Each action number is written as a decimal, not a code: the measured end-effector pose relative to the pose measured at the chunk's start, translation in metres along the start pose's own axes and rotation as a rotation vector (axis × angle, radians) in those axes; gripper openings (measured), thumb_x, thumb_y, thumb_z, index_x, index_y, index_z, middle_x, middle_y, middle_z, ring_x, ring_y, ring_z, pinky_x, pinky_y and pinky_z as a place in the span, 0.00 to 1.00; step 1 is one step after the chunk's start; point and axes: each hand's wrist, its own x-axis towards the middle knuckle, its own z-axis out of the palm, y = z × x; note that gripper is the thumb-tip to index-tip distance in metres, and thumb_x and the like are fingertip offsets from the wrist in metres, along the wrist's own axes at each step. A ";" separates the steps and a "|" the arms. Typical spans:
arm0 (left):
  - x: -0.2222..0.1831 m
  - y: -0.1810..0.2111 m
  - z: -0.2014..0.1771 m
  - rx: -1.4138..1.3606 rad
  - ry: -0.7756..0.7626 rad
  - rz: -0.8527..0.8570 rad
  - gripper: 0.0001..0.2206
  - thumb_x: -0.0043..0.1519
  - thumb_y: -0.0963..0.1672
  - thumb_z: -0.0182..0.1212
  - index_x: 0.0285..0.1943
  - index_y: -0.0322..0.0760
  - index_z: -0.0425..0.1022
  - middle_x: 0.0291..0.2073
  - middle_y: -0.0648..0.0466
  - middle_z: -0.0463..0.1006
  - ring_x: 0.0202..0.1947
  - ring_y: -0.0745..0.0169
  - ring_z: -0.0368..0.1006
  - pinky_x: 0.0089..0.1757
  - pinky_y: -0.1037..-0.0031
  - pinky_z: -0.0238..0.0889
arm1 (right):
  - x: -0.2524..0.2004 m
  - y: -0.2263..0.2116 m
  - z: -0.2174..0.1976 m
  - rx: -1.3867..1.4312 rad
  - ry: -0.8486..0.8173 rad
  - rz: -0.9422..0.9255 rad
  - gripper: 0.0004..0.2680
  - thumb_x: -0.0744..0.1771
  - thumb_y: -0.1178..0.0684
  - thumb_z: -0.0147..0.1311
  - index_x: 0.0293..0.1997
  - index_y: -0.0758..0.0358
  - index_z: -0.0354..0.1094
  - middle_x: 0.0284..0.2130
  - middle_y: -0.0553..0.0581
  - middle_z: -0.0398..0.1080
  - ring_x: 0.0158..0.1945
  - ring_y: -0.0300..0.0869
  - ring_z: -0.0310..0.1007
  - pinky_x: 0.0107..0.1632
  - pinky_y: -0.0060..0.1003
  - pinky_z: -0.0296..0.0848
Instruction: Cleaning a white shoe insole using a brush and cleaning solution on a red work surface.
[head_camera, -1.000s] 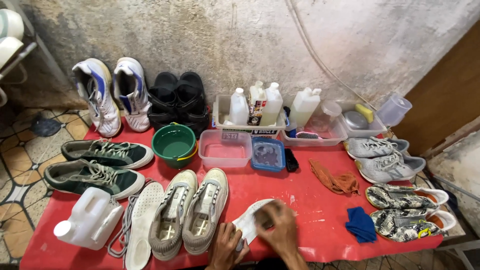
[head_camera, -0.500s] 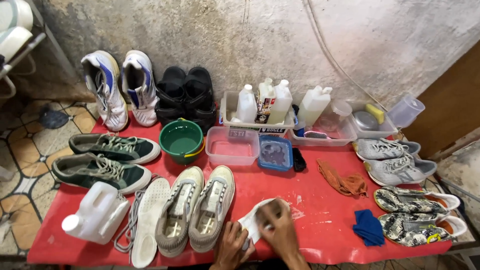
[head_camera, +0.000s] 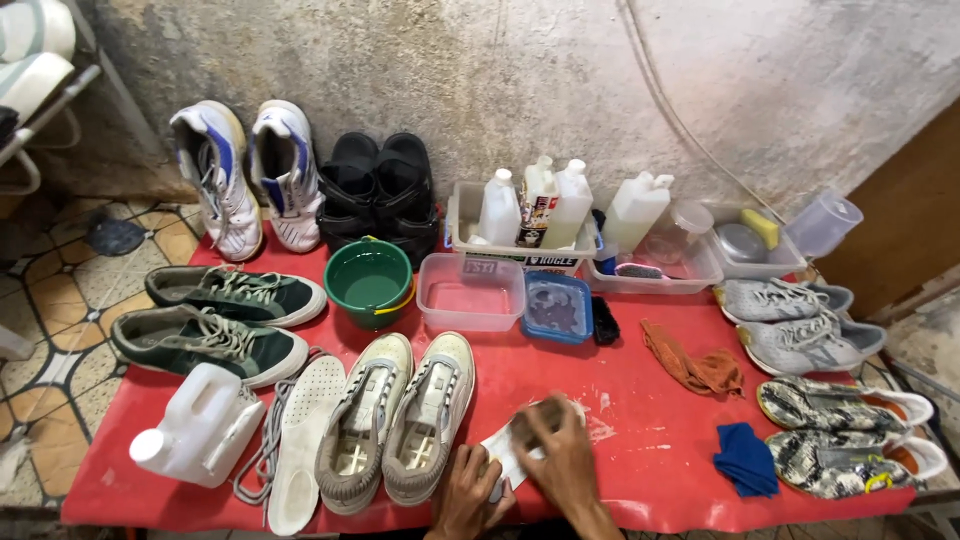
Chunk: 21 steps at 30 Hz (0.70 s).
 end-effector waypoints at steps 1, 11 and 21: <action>0.002 0.000 -0.002 0.002 0.009 0.001 0.07 0.52 0.42 0.61 0.31 0.35 0.67 0.32 0.44 0.66 0.33 0.44 0.62 0.37 0.59 0.62 | 0.000 0.003 0.003 0.053 -0.054 -0.002 0.19 0.61 0.38 0.66 0.57 0.41 0.70 0.62 0.66 0.58 0.51 0.58 0.72 0.37 0.52 0.87; -0.007 -0.004 0.005 0.005 -0.035 -0.006 0.09 0.53 0.44 0.61 0.35 0.33 0.70 0.35 0.43 0.69 0.36 0.42 0.64 0.39 0.57 0.64 | 0.003 0.036 0.046 -0.179 0.050 0.007 0.23 0.63 0.30 0.58 0.64 0.37 0.65 0.59 0.66 0.60 0.48 0.50 0.74 0.42 0.52 0.81; -0.011 -0.002 0.006 0.057 -0.007 -0.001 0.10 0.52 0.44 0.61 0.32 0.33 0.67 0.33 0.44 0.69 0.35 0.41 0.64 0.40 0.59 0.64 | -0.010 0.008 0.016 -0.084 -0.014 -0.016 0.19 0.63 0.36 0.63 0.57 0.43 0.69 0.61 0.70 0.58 0.48 0.55 0.74 0.32 0.45 0.87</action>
